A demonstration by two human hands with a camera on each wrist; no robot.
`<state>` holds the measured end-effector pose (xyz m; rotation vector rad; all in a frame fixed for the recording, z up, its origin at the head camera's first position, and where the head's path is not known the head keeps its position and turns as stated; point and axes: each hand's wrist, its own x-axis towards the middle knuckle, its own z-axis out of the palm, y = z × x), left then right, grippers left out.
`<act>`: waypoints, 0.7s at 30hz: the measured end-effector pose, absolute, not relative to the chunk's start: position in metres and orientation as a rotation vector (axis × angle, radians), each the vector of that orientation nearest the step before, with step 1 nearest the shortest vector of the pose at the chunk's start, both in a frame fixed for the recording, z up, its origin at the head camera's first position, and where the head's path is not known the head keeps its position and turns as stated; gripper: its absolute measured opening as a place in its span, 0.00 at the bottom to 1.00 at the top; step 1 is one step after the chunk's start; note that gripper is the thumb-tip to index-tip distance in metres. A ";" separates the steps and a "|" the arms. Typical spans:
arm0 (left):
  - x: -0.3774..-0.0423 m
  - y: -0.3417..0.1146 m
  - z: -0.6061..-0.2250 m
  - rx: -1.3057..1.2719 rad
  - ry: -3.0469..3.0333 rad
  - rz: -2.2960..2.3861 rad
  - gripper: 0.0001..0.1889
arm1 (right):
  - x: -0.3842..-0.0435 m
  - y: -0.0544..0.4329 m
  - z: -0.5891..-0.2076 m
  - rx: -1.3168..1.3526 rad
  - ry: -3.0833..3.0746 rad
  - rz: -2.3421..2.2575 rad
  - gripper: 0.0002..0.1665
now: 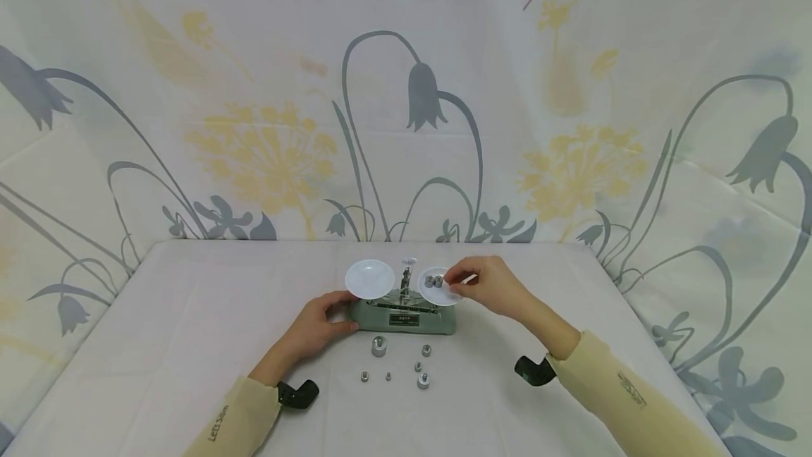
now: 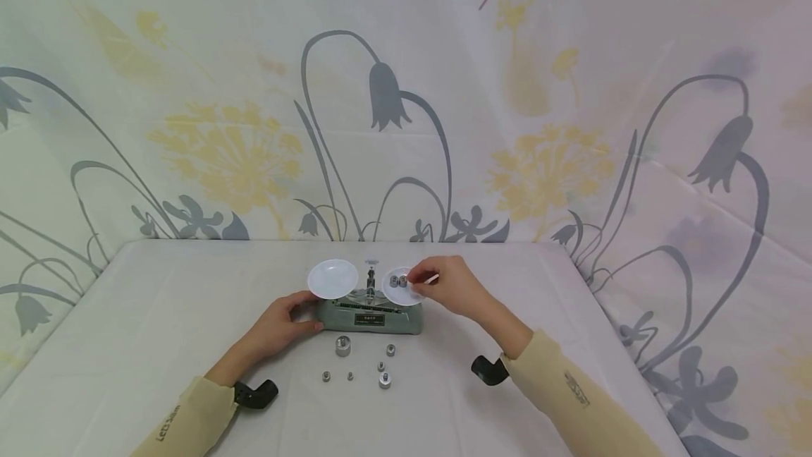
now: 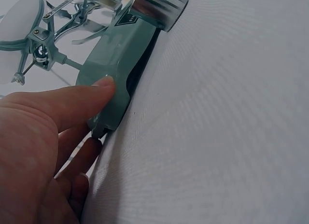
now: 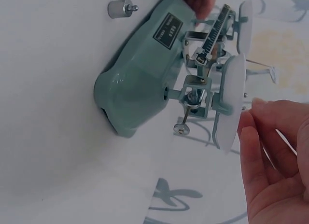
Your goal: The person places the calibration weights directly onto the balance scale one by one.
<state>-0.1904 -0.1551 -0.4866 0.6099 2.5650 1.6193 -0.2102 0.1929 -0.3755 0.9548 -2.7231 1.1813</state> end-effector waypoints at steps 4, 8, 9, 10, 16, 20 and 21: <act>-0.189 -0.155 -0.486 0.605 2.559 1.628 0.25 | -0.205 0.193 -0.375 0.950 -2.716 1.181 0.08; -0.188 -0.155 -0.486 0.605 2.555 1.635 0.25 | -0.200 0.193 -0.375 0.944 -2.717 1.205 0.09; -0.189 -0.155 -0.486 0.605 2.553 1.637 0.25 | -0.198 0.193 -0.375 0.949 -2.716 1.214 0.09; -0.189 -0.155 -0.487 0.607 2.552 1.639 0.25 | -0.197 0.193 -0.376 0.954 -2.713 1.223 0.08; -0.189 -0.155 -0.486 0.611 2.554 1.639 0.25 | -0.189 0.192 -0.378 0.960 -2.709 1.263 0.08; -0.190 -0.155 -0.486 0.622 2.550 1.651 0.25 | -0.182 0.191 -0.379 0.977 -2.686 1.281 0.08; -0.190 -0.155 -0.486 0.627 2.547 1.655 0.25 | -0.180 0.190 -0.379 0.991 -2.679 1.283 0.08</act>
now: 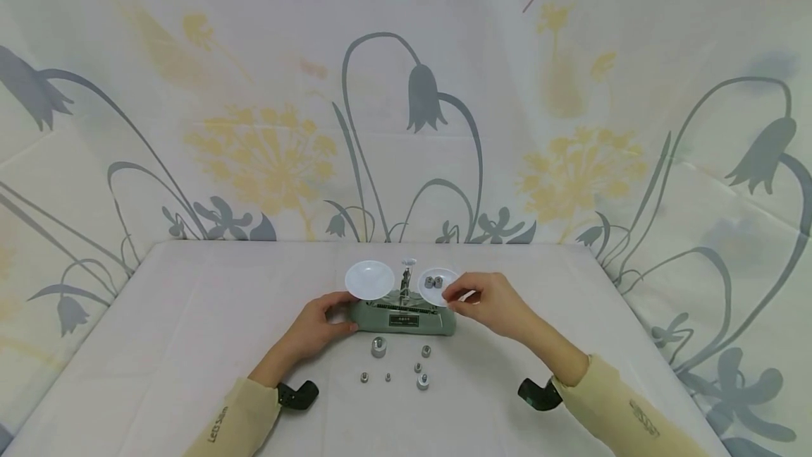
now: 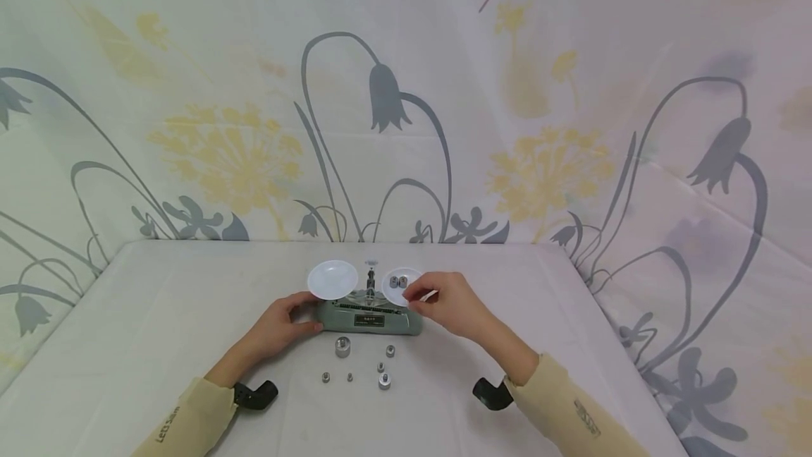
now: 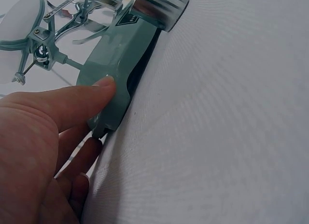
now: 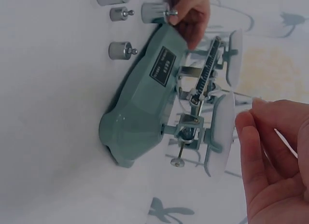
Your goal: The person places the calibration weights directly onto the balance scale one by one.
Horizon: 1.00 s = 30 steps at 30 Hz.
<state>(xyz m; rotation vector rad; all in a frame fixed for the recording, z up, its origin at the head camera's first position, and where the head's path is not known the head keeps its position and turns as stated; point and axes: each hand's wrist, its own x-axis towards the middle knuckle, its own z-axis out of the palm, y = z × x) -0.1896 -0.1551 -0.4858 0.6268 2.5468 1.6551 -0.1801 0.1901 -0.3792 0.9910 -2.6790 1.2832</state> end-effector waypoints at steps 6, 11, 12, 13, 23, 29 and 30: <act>-0.191 -0.155 -0.488 0.632 2.552 1.649 0.25 | -0.165 0.182 -0.387 1.093 -2.620 1.305 0.10; -0.191 -0.155 -0.487 0.630 2.558 1.628 0.24 | -0.151 0.173 -0.395 1.168 -2.579 1.364 0.12; -0.191 -0.155 -0.486 0.630 2.558 1.625 0.24 | -0.148 0.171 -0.397 1.182 -2.578 1.374 0.12; -0.191 -0.155 -0.486 0.630 2.562 1.621 0.24 | -0.146 0.169 -0.398 1.193 -2.580 1.382 0.11; -0.191 -0.155 -0.484 0.619 2.566 1.619 0.24 | -0.137 0.159 -0.419 1.247 -2.597 1.484 0.08; -0.191 -0.154 -0.485 0.612 2.563 1.623 0.24 | -0.135 0.156 -0.434 1.233 -2.657 1.529 0.07; -0.191 -0.154 -0.485 0.611 2.564 1.623 0.24 | -0.135 0.155 -0.436 1.228 -2.662 1.531 0.08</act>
